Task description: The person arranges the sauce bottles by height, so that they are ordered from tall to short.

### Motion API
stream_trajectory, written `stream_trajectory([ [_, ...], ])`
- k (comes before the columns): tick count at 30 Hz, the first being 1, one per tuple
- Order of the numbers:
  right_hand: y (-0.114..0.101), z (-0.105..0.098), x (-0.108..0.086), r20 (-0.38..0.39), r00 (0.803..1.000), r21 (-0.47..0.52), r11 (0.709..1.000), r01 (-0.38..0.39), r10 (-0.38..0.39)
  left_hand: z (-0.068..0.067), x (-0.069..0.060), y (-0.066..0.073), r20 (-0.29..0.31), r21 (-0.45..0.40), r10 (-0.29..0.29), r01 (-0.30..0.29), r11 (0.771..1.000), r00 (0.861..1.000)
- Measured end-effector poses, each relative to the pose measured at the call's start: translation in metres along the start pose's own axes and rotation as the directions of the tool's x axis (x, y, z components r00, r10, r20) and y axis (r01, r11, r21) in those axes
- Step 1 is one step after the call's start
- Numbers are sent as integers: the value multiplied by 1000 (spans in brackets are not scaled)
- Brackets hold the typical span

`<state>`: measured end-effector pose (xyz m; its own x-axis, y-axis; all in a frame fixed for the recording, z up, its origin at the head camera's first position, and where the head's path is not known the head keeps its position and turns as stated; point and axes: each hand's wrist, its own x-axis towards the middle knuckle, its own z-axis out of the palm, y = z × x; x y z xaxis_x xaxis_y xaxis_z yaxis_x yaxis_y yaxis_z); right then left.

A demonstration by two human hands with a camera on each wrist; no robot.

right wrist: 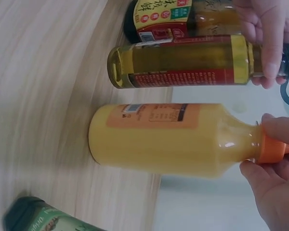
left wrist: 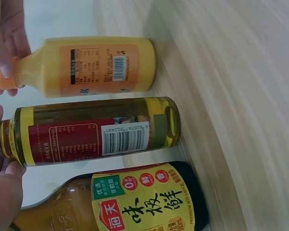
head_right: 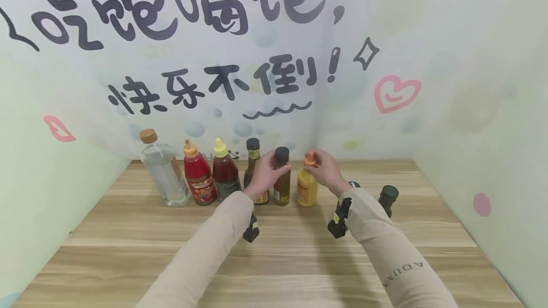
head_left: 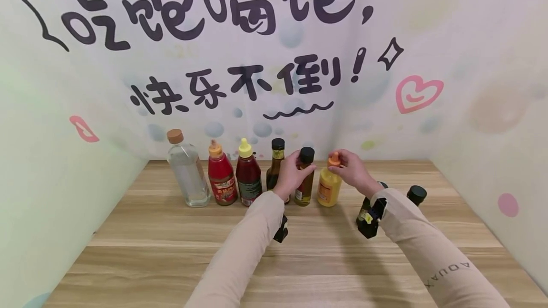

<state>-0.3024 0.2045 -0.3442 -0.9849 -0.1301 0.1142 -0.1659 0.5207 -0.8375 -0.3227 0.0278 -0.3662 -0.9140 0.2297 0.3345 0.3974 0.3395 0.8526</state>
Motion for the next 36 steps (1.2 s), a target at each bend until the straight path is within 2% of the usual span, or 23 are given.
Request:
stream_trajectory([
  [5, -1, -2, -1, 26, 999, 8, 1000, 20, -20, 0, -3, 0, -7, -8, 3, -3, 1000, 1000],
  [11, -4, -5, -1, 34, 999, -22, 999, 40, -39, 6, -5, -1, -63, -3, 30, -30, 1000, 998],
  [14, -7, -8, -2, 29, 998, -38, 998, 48, -47, 8, -5, 2, -76, 9, 26, -25, 1000, 997],
  [18, -10, -15, -4, 14, 999, -38, 999, 37, -37, 8, -6, 6, -48, 25, -15, 16, 1000, 999],
  [21, -11, -21, -7, 11, 1000, -38, 999, 24, -24, 6, -7, 10, -23, 36, -25, 26, 999, 999],
  [26, -13, -32, -14, 8, 1000, -49, 998, 27, -27, 2, -9, 16, -12, 63, 28, -27, 998, 1000],
  [30, -15, -41, -22, -1, 998, -47, 997, 62, -62, -3, -12, 23, -8, 76, 75, -74, 994, 997],
  [36, -20, -59, -35, -51, 990, -55, 991, 125, -128, -8, -13, 37, -8, 124, 182, -180, 976, 983],
])
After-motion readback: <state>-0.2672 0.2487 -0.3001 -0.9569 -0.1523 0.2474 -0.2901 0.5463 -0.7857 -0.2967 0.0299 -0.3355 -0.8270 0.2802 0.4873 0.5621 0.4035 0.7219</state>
